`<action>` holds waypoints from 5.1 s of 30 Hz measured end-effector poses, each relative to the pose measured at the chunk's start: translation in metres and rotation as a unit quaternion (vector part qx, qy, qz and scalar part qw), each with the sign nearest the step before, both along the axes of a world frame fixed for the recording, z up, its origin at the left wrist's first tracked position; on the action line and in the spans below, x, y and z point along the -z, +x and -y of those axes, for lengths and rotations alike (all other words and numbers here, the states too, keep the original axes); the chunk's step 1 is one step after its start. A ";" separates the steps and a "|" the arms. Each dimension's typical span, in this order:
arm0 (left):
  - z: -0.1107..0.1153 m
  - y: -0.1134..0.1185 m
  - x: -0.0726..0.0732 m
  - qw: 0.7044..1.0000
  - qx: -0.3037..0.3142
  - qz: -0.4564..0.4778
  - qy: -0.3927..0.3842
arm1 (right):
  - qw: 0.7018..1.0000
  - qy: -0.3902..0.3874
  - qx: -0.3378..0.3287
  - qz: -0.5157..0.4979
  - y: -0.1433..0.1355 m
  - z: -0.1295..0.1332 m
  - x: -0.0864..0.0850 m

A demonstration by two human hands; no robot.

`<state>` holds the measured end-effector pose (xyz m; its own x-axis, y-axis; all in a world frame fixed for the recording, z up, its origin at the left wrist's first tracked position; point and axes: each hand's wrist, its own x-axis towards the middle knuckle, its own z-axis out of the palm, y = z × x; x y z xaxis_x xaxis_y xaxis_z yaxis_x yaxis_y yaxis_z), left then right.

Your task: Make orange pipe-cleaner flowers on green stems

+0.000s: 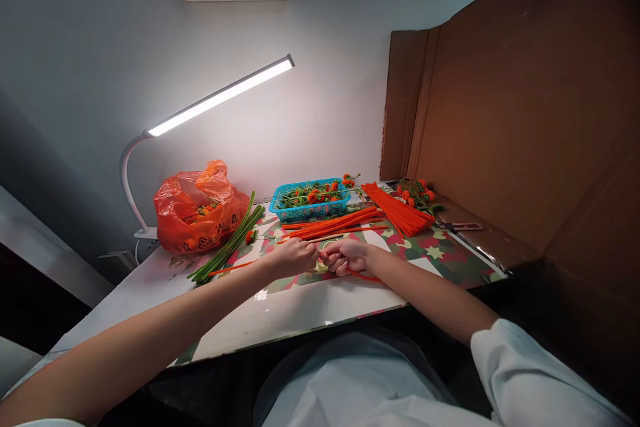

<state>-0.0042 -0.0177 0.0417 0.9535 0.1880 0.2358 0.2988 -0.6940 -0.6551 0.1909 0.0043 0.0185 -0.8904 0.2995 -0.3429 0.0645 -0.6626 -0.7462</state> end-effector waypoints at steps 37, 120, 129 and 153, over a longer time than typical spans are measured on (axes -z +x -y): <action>0.009 -0.004 -0.022 0.999 0.044 0.019 -0.010 | 0.985 0.166 -0.043 -0.033 0.004 0.006 -0.008; 0.007 0.024 0.016 0.324 -0.033 0.523 -0.787 | 0.773 0.486 0.407 -0.035 -0.008 0.015 -0.001; 0.004 0.025 0.017 0.297 -0.040 0.537 -0.788 | 0.793 0.459 0.397 -0.052 -0.008 0.008 -0.001; 0.000 0.017 0.018 0.550 -0.096 0.532 -0.637 | 0.777 0.351 0.519 -0.060 -0.006 0.002 -0.004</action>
<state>0.0132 -0.0179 0.0233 0.3363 0.9200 0.2013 0.1909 -0.2759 0.9420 0.1846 0.0020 0.0226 -0.0582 0.9535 0.2958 -0.3319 0.2610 -0.9065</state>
